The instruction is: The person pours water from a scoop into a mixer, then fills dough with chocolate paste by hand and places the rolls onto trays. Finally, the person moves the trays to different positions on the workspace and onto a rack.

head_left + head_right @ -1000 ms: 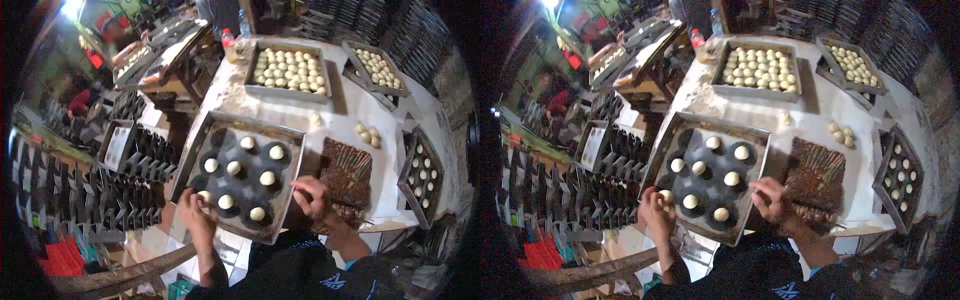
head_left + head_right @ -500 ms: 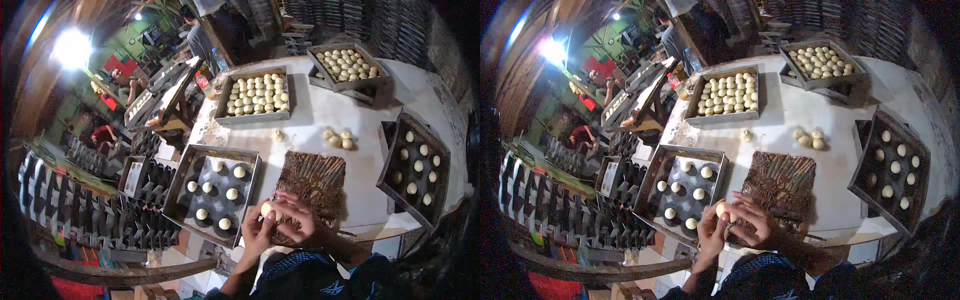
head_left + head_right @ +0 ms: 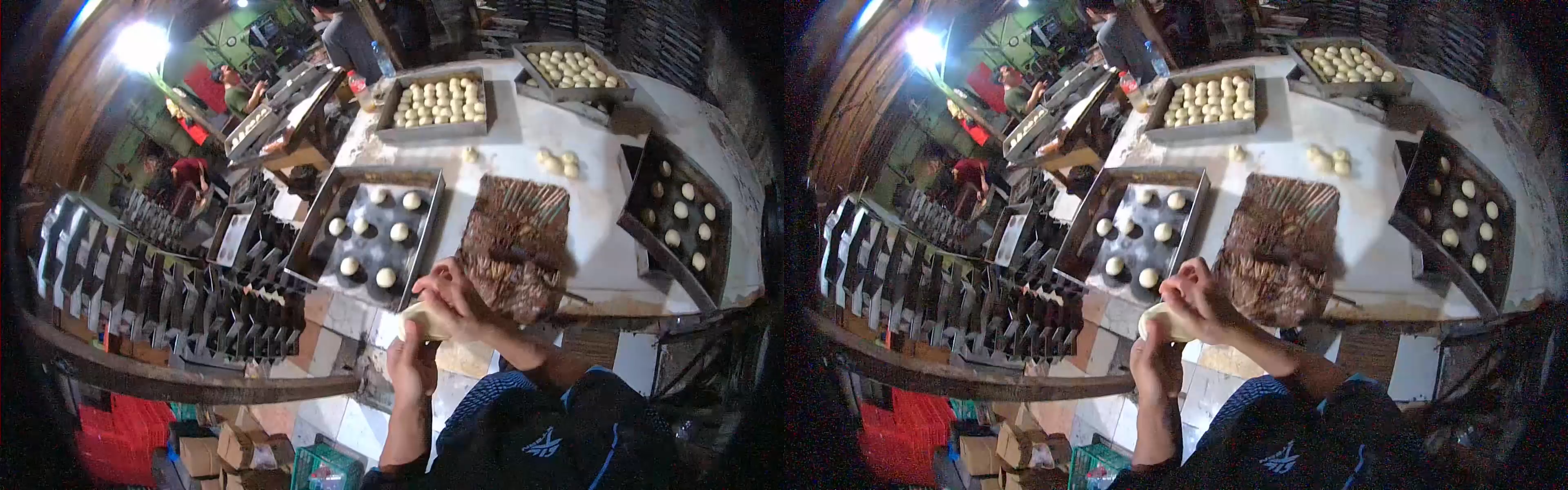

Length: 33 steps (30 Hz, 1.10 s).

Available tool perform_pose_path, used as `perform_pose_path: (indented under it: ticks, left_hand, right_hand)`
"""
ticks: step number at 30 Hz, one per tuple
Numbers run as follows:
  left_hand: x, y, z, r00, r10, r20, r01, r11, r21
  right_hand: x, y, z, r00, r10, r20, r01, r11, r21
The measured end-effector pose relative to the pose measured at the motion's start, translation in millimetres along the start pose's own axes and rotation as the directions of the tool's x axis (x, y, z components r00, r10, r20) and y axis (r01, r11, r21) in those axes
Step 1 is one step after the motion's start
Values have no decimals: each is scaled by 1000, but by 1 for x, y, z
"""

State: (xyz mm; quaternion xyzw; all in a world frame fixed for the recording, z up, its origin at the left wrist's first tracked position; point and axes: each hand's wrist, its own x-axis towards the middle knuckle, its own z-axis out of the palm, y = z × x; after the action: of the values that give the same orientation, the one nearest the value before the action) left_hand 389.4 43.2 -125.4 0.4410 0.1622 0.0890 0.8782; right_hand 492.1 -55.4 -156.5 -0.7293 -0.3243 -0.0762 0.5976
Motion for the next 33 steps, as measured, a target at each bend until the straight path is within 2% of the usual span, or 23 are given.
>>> perform_pose_path:
  ticks: [1,3,4,5,7,8,9,10,11,12,13,16,18,19,21,22,23,26,27,29,30,31,33]
  left_hand:
    - [-8,-1,-9,1000,-11,-6,10,988,-153]
    - [-23,-37,-43,998,36,42,-38,998,40]
    - [-33,-58,-33,996,-4,89,15,991,-130]
    - [-40,-65,-47,986,-162,37,163,985,-49]
    - [-45,-71,-57,950,-277,146,310,902,-302]
    - [-44,-83,-70,919,-347,186,391,858,-332]
    - [-49,-79,-69,916,-356,182,399,847,-352]
    - [-51,-70,-62,918,-332,216,390,854,-345]
    - [-51,-64,-59,919,-307,248,379,861,-338]
    - [-47,-64,-64,940,-270,209,322,904,-282]
    - [-42,-57,-60,952,-215,219,270,926,-265]
    - [-19,-53,-60,971,-130,202,190,930,-315]
    - [-5,-50,-56,976,-125,179,177,934,-311]
    - [1,-48,-53,976,-140,167,187,932,-311]
    - [17,-54,-49,984,-116,135,154,938,-311]
    - [24,-55,-44,987,-107,119,138,948,-288]
    - [31,-55,-39,990,-96,105,120,957,-262]
    - [54,-60,-27,987,-65,145,93,977,-194]
    - [60,-62,-21,988,-70,138,96,977,-191]
    - [71,-67,-8,995,-81,62,89,986,-142]
    - [77,-69,-1,994,-74,77,83,989,-125]
    - [79,-71,3,995,-78,65,86,989,-123]
    - [84,-75,8,995,-71,73,78,992,-96]
  right_hand:
    - [-9,-2,8,994,-74,-81,72,997,-27]
    - [-34,-12,24,985,-86,-151,68,991,-117]
    - [-52,-9,31,993,34,-111,-32,999,14]
    - [-67,-1,29,991,111,-79,-102,989,111]
    - [-84,12,3,996,77,47,-76,997,-18]
    - [-85,4,-24,967,181,178,-167,982,-91]
    - [-101,38,-39,953,285,107,-263,947,-185]
    - [-113,60,-63,890,455,-26,-437,836,-333]
    - [-125,88,-100,863,505,-32,-441,720,-536]
    - [-121,65,-124,845,518,-134,-469,597,-651]
    - [-151,112,-153,948,295,-123,-269,532,-802]
    - [-169,149,-182,907,411,-94,-321,530,-785]
    - [-163,156,-185,972,228,55,-87,568,-818]
    - [-155,154,-183,972,230,43,-101,575,-812]
    - [-134,141,-177,993,56,106,50,610,-791]
    - [-126,137,-179,982,74,171,101,561,-822]
    - [-121,136,-182,985,78,155,83,573,-816]
    - [-87,123,-196,977,205,60,-107,711,-695]
    - [-76,133,-198,976,211,62,-111,714,-691]
    - [-63,162,-200,978,86,190,39,818,-574]
    - [-64,190,-196,896,276,348,-20,808,-589]
    - [-54,186,-197,892,280,355,-23,813,-582]
    - [-28,165,-199,769,510,384,-62,658,-750]
